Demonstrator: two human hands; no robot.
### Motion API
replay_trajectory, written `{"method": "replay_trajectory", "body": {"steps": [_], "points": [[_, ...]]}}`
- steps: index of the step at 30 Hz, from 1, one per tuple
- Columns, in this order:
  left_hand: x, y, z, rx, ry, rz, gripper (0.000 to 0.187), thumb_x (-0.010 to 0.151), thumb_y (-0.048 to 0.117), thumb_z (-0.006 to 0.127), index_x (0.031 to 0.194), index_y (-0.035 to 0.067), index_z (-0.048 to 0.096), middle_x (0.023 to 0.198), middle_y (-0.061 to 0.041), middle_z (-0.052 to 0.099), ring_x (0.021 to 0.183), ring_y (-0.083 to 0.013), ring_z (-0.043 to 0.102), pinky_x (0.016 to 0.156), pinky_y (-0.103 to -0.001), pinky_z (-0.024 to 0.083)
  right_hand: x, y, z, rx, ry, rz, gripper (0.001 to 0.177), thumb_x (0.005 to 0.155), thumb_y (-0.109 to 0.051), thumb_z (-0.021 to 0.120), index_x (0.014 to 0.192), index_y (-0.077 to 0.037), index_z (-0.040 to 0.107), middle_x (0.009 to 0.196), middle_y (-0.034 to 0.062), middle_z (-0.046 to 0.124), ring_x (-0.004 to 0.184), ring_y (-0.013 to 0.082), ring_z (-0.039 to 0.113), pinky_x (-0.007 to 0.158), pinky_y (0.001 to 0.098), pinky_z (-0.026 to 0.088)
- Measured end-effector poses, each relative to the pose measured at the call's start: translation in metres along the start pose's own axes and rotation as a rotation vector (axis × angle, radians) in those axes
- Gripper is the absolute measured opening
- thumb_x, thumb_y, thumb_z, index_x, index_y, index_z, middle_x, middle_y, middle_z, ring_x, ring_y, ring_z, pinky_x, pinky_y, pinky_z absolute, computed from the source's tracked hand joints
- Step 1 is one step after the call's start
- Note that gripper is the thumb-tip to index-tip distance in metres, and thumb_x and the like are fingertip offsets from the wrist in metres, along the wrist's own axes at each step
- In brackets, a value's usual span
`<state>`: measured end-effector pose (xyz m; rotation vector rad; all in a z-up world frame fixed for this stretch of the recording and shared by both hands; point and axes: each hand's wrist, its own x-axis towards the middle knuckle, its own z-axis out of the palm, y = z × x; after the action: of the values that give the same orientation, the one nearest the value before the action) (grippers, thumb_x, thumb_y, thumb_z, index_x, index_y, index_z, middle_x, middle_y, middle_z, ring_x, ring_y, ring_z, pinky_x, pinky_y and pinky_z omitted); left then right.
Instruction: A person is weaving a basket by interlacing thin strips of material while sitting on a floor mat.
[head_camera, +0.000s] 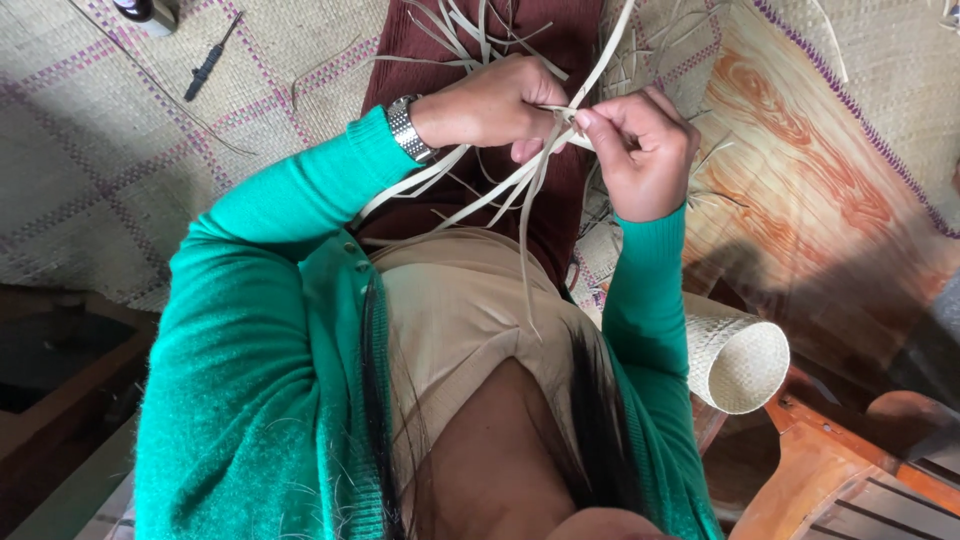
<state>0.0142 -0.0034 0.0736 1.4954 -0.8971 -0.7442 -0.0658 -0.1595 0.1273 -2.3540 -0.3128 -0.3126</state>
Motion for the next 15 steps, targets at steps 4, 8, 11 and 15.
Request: {"method": "replay_trajectory", "body": {"steps": [4,8,11,15], "points": [[-0.001,0.002,0.002,0.085,0.001,-0.002,0.024,0.073,0.002,0.045,0.053,0.007,0.057,0.047,0.003,0.057,0.039,-0.0051,0.052,0.048,-0.015,0.043,0.0,-0.001,0.0,-0.017,-0.045,-0.053,0.007,0.077,0.009,0.065,0.075,0.008,0.059,0.066,0.0093,0.047,0.053,0.016,0.04,0.049,0.0251,0.034],[-0.001,-0.001,0.003,0.073,-0.014,-0.023,0.023,0.074,0.002,0.044,0.057,0.007,0.059,0.048,0.003,0.057,0.043,-0.0044,0.054,0.05,-0.015,0.043,-0.002,-0.001,-0.001,-0.059,-0.046,-0.088,0.007,0.076,0.011,0.066,0.076,0.008,0.06,0.068,0.0094,0.05,0.055,0.0176,0.044,0.052,0.026,0.037],[-0.001,-0.008,0.006,0.118,-0.026,-0.073,0.026,0.078,0.003,0.042,0.062,0.01,0.062,0.049,0.006,0.055,0.044,-0.0034,0.047,0.053,-0.017,0.042,-0.003,0.002,-0.003,-0.065,-0.134,-0.093,0.004,0.079,0.01,0.061,0.082,0.007,0.06,0.071,0.0094,0.05,0.051,0.0171,0.037,0.047,0.0271,0.031],[-0.004,-0.017,0.009,0.014,-0.03,-0.088,0.021,0.079,0.001,0.045,0.068,0.009,0.062,0.05,0.005,0.056,0.044,-0.0036,0.049,0.05,-0.016,0.042,-0.004,0.017,-0.008,-0.088,-0.225,-0.141,0.01,0.082,0.006,0.06,0.092,0.008,0.063,0.084,0.013,0.053,0.057,0.0181,0.044,0.052,0.0273,0.037]]}}
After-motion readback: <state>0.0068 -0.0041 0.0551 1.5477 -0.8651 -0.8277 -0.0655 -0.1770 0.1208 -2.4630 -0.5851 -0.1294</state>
